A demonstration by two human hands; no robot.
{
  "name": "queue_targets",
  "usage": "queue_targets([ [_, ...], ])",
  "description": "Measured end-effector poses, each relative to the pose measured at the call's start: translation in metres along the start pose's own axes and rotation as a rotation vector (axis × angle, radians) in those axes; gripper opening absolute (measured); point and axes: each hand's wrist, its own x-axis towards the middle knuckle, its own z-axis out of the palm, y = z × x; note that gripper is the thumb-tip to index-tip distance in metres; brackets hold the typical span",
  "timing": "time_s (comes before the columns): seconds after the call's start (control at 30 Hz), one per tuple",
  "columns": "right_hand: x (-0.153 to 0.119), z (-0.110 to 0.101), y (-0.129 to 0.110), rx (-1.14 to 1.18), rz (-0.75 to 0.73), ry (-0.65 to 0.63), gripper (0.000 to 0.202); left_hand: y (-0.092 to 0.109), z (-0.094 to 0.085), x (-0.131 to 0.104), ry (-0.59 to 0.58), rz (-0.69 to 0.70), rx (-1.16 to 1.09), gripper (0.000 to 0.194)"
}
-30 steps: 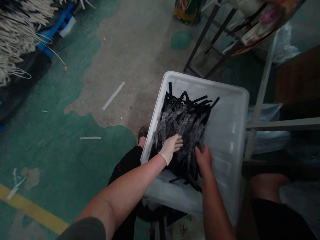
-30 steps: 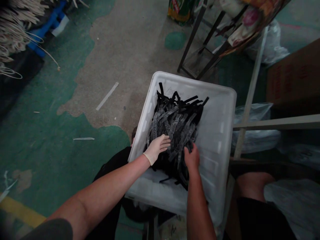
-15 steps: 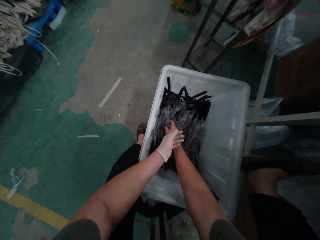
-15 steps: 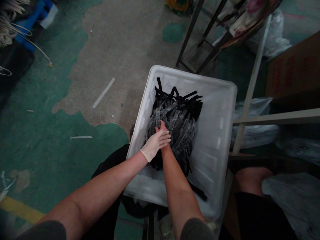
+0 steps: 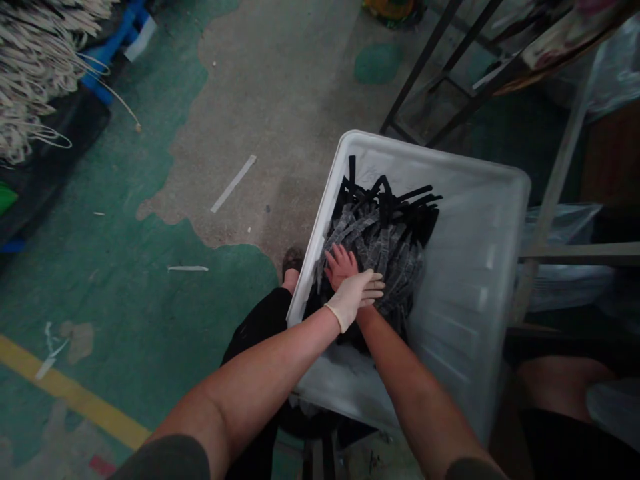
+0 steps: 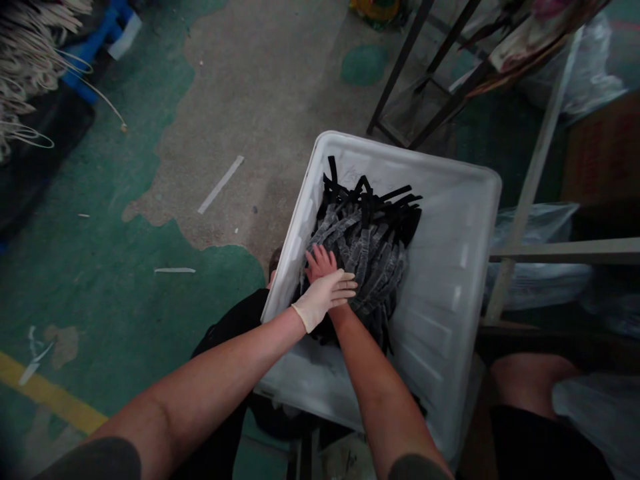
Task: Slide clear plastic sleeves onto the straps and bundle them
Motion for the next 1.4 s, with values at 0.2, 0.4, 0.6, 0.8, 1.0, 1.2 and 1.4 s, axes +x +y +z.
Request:
queue_targets([
  [0.2, 0.021, -0.003, 0.049, -0.17, -0.09, -0.079, 0.045, 0.003, -0.004, 0.0, -0.016, -0.025, -0.015, 0.045],
  [0.4, -0.009, -0.012, 0.108, -0.262, 0.003, -0.089, 0.046, 0.005, -0.003, -0.004, -0.022, -0.031, -0.027, 0.042],
  [0.6, 0.012, -0.008, 0.074, -0.317, 0.031, -0.041, 0.04, 0.009, 0.001, -0.007, -0.01, -0.042, -0.062, 0.041],
  [0.8, 0.062, -0.008, 0.026, -0.291, 0.011, 0.044, 0.044, 0.012, -0.001, -0.007, 0.019, -0.008, -0.081, 0.042],
  [1.0, 0.081, -0.021, 0.036, -0.348, 0.188, 0.052, 0.05, 0.008, -0.003, -0.003, 0.003, 0.004, -0.088, 0.04],
  [1.2, 0.059, -0.045, 0.062, -0.422, 0.101, 0.05, 0.05, 0.008, -0.003, -0.004, 0.029, 0.031, -0.083, 0.043],
  [1.4, 0.066, -0.033, 0.053, -0.464, -0.03, 0.006, 0.049, 0.005, 0.001, -0.007, 0.018, -0.017, -0.053, 0.043],
])
